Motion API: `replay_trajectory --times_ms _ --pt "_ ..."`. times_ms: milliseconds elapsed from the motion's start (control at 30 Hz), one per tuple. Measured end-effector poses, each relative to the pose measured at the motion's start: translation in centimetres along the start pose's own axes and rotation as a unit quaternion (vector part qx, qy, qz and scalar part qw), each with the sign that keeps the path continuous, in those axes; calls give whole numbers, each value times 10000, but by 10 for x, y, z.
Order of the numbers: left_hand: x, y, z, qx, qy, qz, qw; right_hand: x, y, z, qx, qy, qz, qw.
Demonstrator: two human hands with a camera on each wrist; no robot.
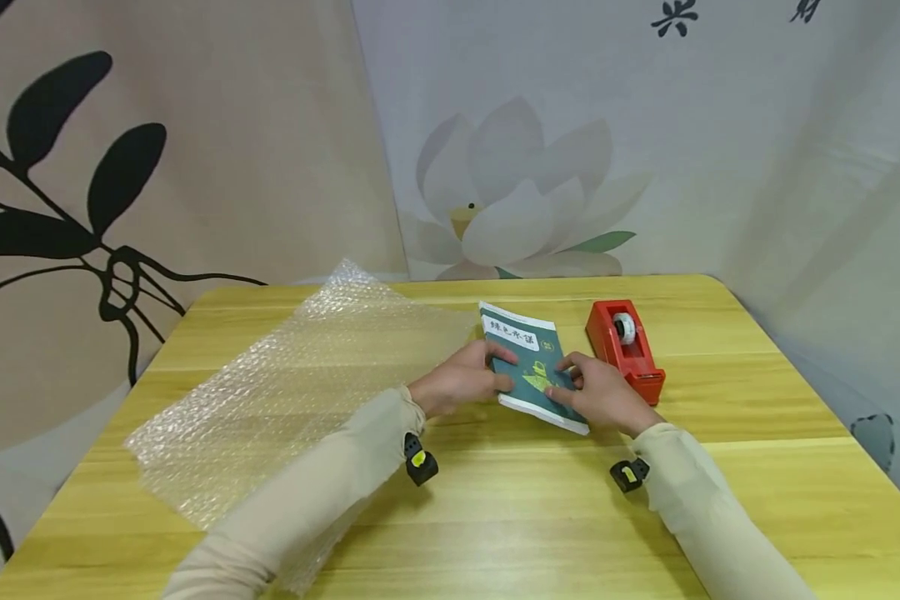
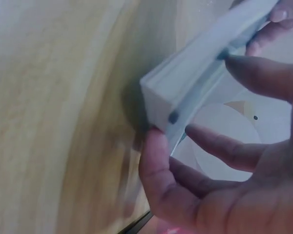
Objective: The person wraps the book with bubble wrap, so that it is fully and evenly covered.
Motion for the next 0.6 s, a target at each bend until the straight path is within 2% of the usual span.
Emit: replay_trajectory --times_ms 167,333,500,600 --pt "-3 -4 10 76 282 214 9993 0 -2 3 -128 358 -30 9993" --pt "-3 -9 17 215 63 200 9995 2 -2 7 -241 1044 -174 9941" --pt "-8 -15 18 452 -134 152 9988 2 -2 7 -335 1946 -400 9795" --pt "-15 -21 15 531 -176 166 9983 1 -3 4 -421 2372 -388 9698"
Point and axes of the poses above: each hand's wrist, its own y-axis towards the middle knuckle, its own x-axis out of the palm, z = x × y, the point moved 10 cm from there along y, towards the middle knuckle, and after that the axes turned 8 degrees about -z, right-handed, at the moved point
